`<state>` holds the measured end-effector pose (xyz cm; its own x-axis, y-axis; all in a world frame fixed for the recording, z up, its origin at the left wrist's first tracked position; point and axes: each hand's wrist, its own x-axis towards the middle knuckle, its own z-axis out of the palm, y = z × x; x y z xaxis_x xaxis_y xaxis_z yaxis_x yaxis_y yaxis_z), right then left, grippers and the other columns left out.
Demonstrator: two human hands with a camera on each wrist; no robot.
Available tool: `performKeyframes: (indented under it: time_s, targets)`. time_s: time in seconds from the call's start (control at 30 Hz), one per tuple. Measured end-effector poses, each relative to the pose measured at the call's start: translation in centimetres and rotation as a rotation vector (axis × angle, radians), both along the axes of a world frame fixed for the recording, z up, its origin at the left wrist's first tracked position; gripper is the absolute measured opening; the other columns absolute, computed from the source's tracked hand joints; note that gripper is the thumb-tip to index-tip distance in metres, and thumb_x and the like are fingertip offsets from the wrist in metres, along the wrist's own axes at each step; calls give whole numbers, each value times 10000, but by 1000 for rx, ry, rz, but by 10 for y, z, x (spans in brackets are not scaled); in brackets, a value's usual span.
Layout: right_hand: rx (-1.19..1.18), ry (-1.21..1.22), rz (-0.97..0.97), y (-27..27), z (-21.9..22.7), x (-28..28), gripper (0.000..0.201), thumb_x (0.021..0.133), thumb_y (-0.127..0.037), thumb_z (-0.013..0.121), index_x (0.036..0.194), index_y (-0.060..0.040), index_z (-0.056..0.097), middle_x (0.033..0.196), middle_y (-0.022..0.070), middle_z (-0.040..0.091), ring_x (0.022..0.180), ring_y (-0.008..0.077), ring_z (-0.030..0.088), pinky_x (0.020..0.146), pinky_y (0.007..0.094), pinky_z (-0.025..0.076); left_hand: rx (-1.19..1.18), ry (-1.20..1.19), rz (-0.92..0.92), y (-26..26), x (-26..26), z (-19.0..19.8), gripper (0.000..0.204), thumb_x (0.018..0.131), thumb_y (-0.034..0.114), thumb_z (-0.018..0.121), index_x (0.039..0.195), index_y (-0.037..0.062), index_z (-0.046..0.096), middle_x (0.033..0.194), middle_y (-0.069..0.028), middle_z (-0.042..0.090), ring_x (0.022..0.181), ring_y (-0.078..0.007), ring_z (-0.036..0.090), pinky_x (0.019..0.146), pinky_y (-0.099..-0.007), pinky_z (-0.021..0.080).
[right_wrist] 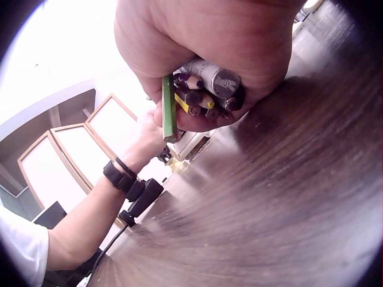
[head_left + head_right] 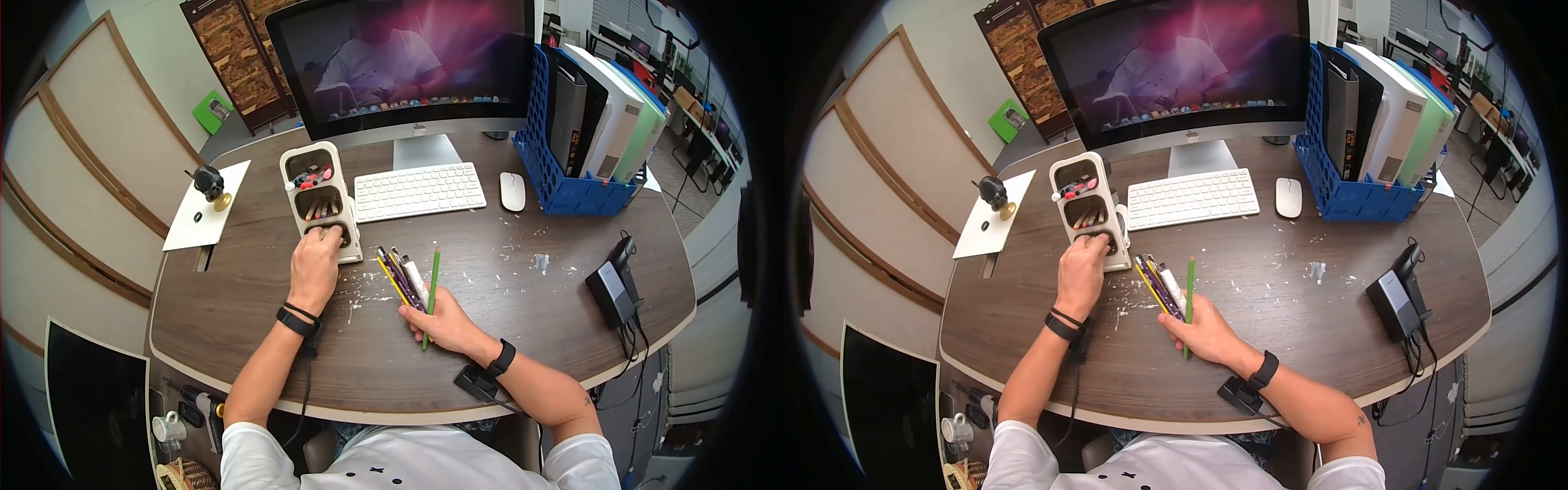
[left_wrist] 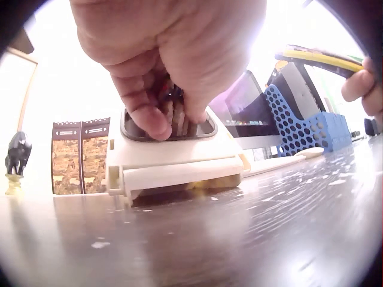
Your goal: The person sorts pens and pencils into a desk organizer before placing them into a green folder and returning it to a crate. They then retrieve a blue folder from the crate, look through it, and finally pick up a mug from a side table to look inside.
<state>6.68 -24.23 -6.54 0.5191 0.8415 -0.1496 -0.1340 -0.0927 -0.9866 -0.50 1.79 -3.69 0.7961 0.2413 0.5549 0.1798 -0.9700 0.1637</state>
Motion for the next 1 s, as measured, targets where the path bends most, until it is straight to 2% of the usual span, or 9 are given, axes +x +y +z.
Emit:
performKeyframes:
  time_s: [0.3, 0.5, 0.57, 0.6, 0.63, 0.7, 0.73, 0.93, 1.0]
  targets:
    - [-5, 7, 4, -1, 2, 1, 224, 1044, -228, 706, 1014, -38, 591, 733, 3, 620, 594, 92, 619, 543, 282, 516, -41, -48, -22, -11, -23, 26, 278, 973, 50, 707, 1248, 66, 742, 1026, -170, 727, 958, -372, 717, 833, -465, 585]
    - [-11, 16, -1, -1, 3, 0, 224, 1040, -224, 711, 1021, -38, 587, 740, 0, 620, 593, 91, 618, 542, 283, 514, -190, -106, 14, -32, -65, 58, 266, 959, 9, 720, 1215, 56, 776, 996, -164, 743, 820, -332, 729, 739, -408, 586]
    - [-8, 18, -4, -1, 4, 0, 223, 1039, -222, 713, 1025, -39, 587, 742, -2, 620, 591, 90, 616, 542, 283, 514, -403, -106, 9, -40, -80, 68, 281, 963, -17, 713, 1225, 48, 789, 989, -164, 744, 763, -276, 719, 707, -357, 576]
    - [-10, 23, 3, -1, 6, 0, 215, 1041, -213, 713, 1033, -44, 580, 754, 1, 622, 603, 87, 616, 547, 274, 515, -508, -78, 6, -43, -87, 69, 283, 982, -17, 712, 1245, 43, 795, 981, -125, 747, 742, -175, 695, 693, -291, 562]
    - [-11, 27, 11, -1, 7, 0, 209, 1042, -203, 714, 1040, -49, 573, 766, 3, 623, 615, 84, 615, 552, 265, 516, -511, -75, 7, -46, -92, 67, 283, 982, -17, 712, 1245, 43, 795, 981, -125, 747, 742, -175, 695, 693, -291, 562]
    - [-9, 33, 6, -1, 6, 1, 204, 1043, -200, 711, 1045, -46, 576, 765, 5, 622, 615, 85, 616, 552, 265, 516, -997, -72, -53, -54, -101, 62, 274, 1007, 6, 708, 1267, 35, 790, 985, -76, 736, 774, -104, 680, 703, -245, 558]
    - [-3, 37, -1, -1, 6, 1, 200, 1043, -196, 708, 1049, -44, 578, 764, 6, 622, 614, 86, 616, 553, 266, 516, -1045, -56, -70, -56, -103, 61, 270, 1024, 25, 705, 1281, 37, 788, 989, -44, 717, 784, -62, 657, 704, -216, 553]
    - [18, 35, -17, 0, 7, 0, 191, 1049, -202, 694, 1042, -43, 587, 758, 2, 613, 612, 88, 604, 561, 272, 518, -1238, -45, -120, -61, -97, 30, 279, 1021, 27, 704, 1287, 46, 787, 980, -58, 721, 758, -79, 653, 688, -230, 551]
    - [10, 44, -31, 0, 6, -1, 192, 1049, -202, 693, 1042, -42, 586, 757, 2, 613, 612, 88, 603, 560, 272, 517, -1153, -7, -124, -65, -95, 20, 286, 1015, 22, 708, 1288, 50, 787, 979, -66, 724, 754, -84, 654, 687, -238, 550]
